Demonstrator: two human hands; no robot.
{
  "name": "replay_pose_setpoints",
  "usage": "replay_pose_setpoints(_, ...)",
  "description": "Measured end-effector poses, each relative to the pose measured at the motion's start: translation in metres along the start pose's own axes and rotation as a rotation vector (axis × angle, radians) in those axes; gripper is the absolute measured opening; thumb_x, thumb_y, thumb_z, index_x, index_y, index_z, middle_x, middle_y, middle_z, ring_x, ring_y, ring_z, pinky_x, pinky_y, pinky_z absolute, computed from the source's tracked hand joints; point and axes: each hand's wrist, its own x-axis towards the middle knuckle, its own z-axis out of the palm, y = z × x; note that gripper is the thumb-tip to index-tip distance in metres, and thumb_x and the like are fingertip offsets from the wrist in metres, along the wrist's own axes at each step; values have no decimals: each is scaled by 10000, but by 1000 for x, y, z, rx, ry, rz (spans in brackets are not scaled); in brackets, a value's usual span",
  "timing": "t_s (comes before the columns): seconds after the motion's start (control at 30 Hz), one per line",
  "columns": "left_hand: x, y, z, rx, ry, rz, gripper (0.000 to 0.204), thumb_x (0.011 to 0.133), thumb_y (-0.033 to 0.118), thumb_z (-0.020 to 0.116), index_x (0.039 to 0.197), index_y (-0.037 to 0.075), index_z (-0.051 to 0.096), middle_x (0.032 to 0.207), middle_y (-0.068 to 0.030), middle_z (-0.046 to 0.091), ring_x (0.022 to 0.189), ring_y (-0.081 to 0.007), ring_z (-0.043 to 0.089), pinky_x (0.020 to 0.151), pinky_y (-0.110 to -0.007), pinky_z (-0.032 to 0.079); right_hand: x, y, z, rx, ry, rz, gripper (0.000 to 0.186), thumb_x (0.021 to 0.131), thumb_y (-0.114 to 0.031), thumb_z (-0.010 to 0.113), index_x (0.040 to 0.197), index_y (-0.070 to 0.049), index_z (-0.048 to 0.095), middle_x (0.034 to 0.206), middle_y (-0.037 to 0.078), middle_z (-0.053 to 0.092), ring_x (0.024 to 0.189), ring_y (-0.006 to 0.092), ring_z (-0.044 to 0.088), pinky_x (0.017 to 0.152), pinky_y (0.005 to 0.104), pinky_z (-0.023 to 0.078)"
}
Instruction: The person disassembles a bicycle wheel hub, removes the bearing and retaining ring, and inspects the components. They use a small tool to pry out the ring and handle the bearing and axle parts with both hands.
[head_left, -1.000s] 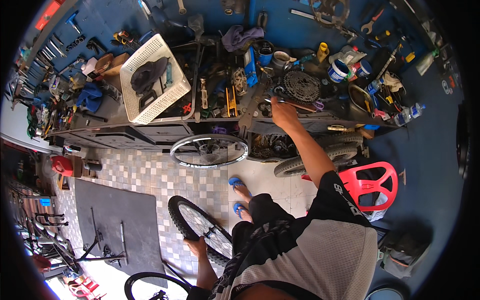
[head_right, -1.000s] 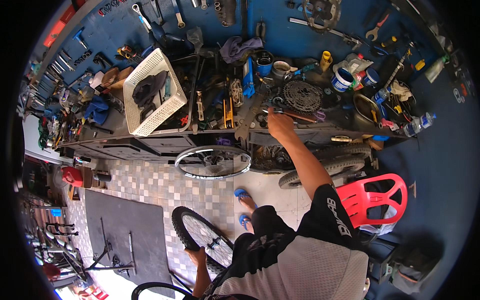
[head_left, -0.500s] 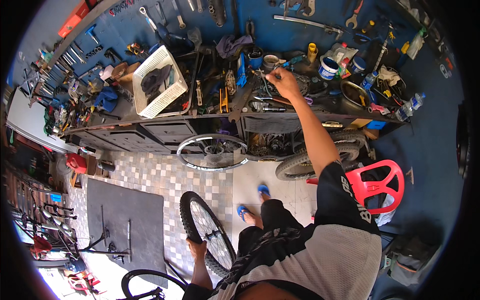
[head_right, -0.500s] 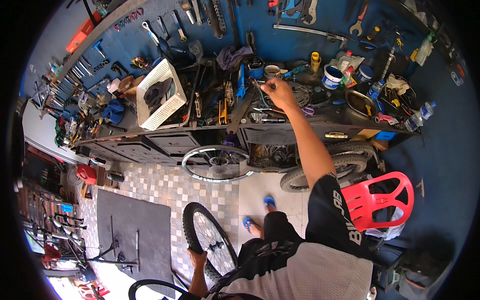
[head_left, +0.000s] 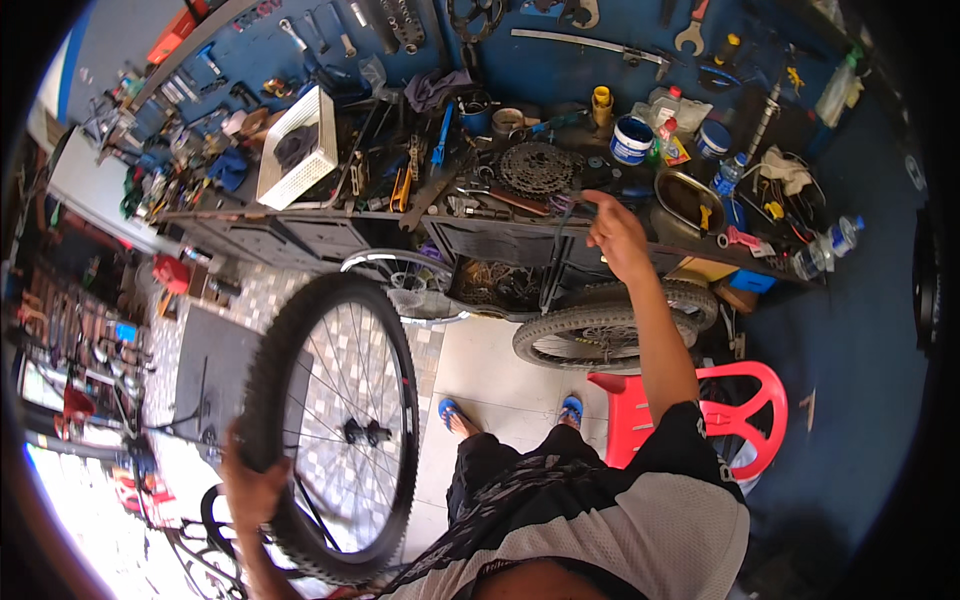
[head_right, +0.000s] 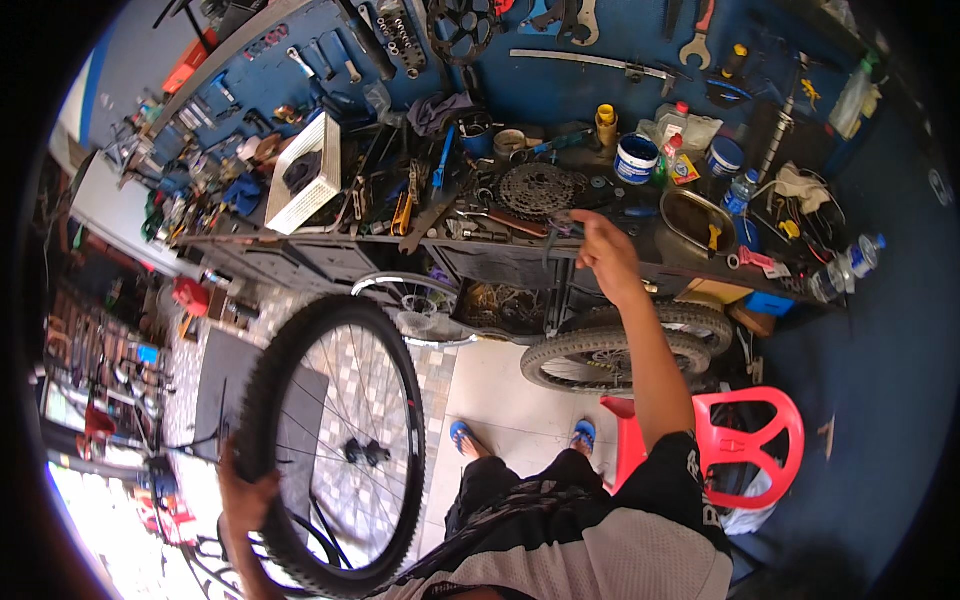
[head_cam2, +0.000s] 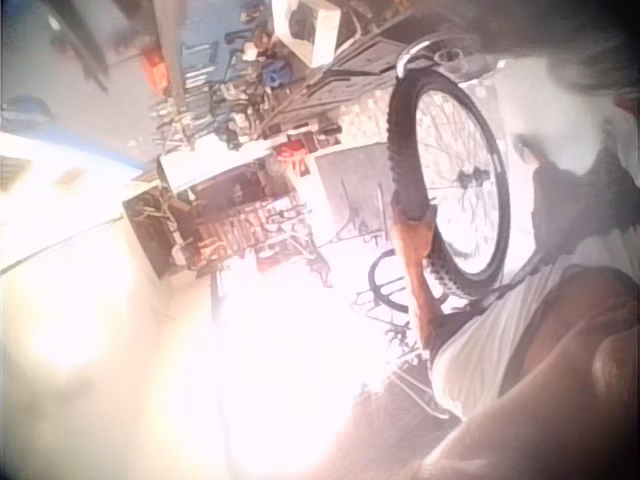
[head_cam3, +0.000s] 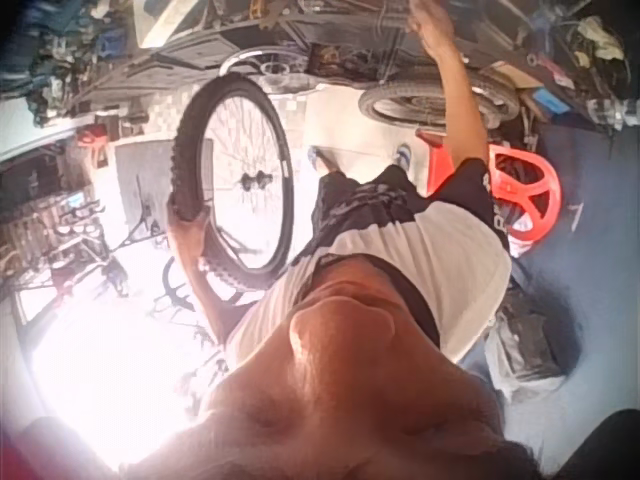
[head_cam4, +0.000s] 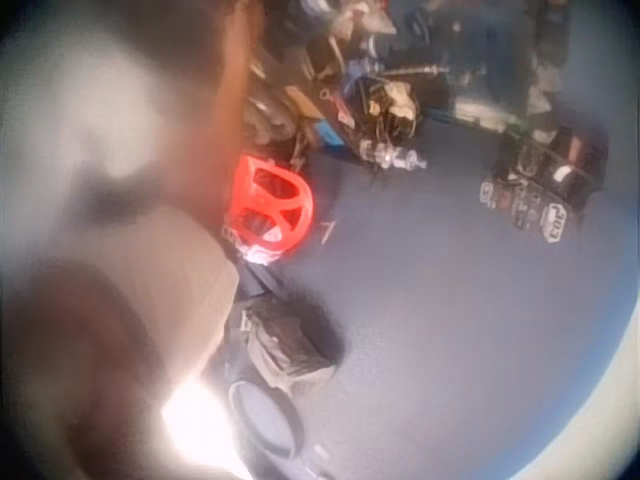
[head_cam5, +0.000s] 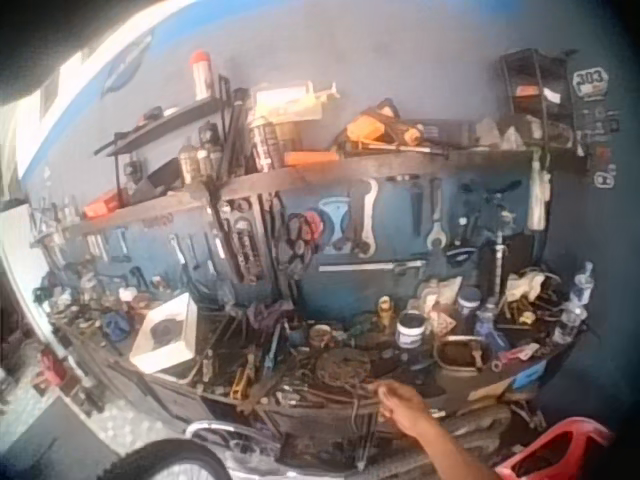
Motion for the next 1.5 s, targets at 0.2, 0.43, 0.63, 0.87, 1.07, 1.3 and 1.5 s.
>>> replay_pose_setpoints(0.2, -104, 160, -123, -350, 167, 279, 1319, 726, 622, 961, 1685, -2, 305, 1614, -242, 475, 1471, -334, 507, 1233, -448, 393, -59, 37, -150, 47, -42, 231, 423, 1164, -468, 531, 1198, -86, 710, 813, -56, 528, 879, 116, 596, 899, 331, 506)
replay_pose_setpoints(0.43, -97, 144, -250, 281, 391, 651, 1164, 946, 790, 627, 1707, -14, 268, 1728, -209, 361, 1588, -359, 367, 1301, -482, 282, -76, 9, -215, -15, 98, 42, 327, 1140, -315, 590, 1324, -59, 673, 1086, 0, 654, 1079, 129, 604, 1061, 354, 445)
replay_pose_setpoints(0.63, -20, 187, -201, 0, 334, 887, 1114, 898, 630, 775, 1671, -39, 335, 1671, -219, 422, 1549, -330, 417, 1287, -446, 278, -80, -34, -169, 374, -210, -65, 330, 1132, -399, 559, 1117, -82, 653, 1403, 96, 678, 1528, 314, 482, 1214, 556, 383)
replay_pose_setpoints(0.87, -12, 291, -108, -318, 300, 666, 889, 928, 428, 727, 1606, -64, 427, 1574, -197, 528, 1463, -282, 509, 1262, -387, 300, -113, -78, -93, 337, -461, -73, 409, 1139, -426, 529, 1063, -42, 648, 1386, 94, 632, 1305, 347, 614, 1122, 534, 465)
replay_pose_setpoints(1.07, -9, 324, -112, -392, 224, 516, 808, 979, 409, 732, 1636, 33, 451, 1594, -231, 521, 1423, -316, 583, 1207, -398, 450, -142, -152, 13, -952, -297, -559, 279, 1002, -317, 726, 1000, -39, 734, 1195, 110, 678, 1093, 312, 632, 945, 425, 477)
replay_pose_setpoints(1.3, 8, 299, -109, 298, 412, 1175, 829, 945, 443, 824, 1604, 74, 482, 1647, -331, 432, 1433, -510, 559, 1171, -564, 523, -130, -170, 78, -1294, -240, -817, 196, 894, -239, 807, 923, -58, 738, 1067, 70, 668, 992, 299, 611, 836, 439, 463)
replay_pose_setpoints(1.5, 11, 309, -131, 526, 224, 1436, 1008, 858, 532, 882, 1628, 61, 433, 1655, -371, 376, 1454, -536, 520, 1166, -577, 526, -117, -160, 107, -1428, -284, -863, 216, 907, -281, 760, 894, -68, 786, 965, 96, 674, 972, 297, 599, 820, 452, 456)
